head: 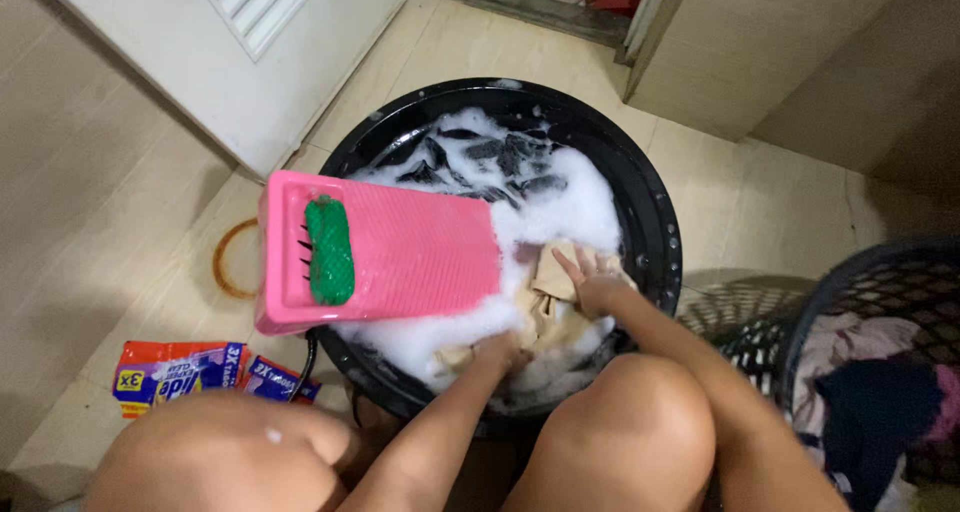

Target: The person scrubs a beige garment against a pink washboard in a bucket of soapy water using a green brush, occasionally lifting the garment to rinse it and check for cleanliness.

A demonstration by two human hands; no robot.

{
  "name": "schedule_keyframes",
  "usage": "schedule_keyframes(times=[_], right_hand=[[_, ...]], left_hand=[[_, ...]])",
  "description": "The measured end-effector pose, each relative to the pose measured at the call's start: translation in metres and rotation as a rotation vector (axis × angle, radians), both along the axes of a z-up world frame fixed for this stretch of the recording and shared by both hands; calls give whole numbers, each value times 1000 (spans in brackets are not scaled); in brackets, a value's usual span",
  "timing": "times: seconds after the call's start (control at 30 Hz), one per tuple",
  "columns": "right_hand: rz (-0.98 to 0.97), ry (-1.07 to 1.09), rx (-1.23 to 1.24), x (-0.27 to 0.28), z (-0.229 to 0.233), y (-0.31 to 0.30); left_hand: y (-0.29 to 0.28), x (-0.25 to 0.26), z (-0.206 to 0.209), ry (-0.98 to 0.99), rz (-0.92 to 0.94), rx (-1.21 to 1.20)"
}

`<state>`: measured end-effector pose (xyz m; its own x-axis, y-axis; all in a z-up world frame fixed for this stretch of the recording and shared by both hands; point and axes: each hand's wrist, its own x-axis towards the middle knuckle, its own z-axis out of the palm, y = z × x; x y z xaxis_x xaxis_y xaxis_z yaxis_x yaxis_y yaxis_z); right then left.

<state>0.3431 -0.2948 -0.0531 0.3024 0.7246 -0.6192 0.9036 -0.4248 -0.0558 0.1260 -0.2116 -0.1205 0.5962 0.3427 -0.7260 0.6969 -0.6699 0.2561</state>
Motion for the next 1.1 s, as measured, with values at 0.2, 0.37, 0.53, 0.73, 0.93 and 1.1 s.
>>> schedule_keyframes(times=[0.2,0.37,0.53,0.73,0.93,1.1], right_hand=[[-179,34,-136,16,-63,17],[53,-35,-259,32,-154,6],[-22,16,-86,39,-146,-5],[-185,224,314,98,-9,14],[190,235,787,119,138,21],[-86,611,998,58,222,33]], left_hand=[[-1,-11,-29,104,-29,-30],[-6,-29,-42,142,-12,-26],[-4,-15,-39,153,-36,-55],[1,44,34,-161,98,-209],[-8,52,154,-910,469,-408],[-14,43,168,-1194,463,-405]])
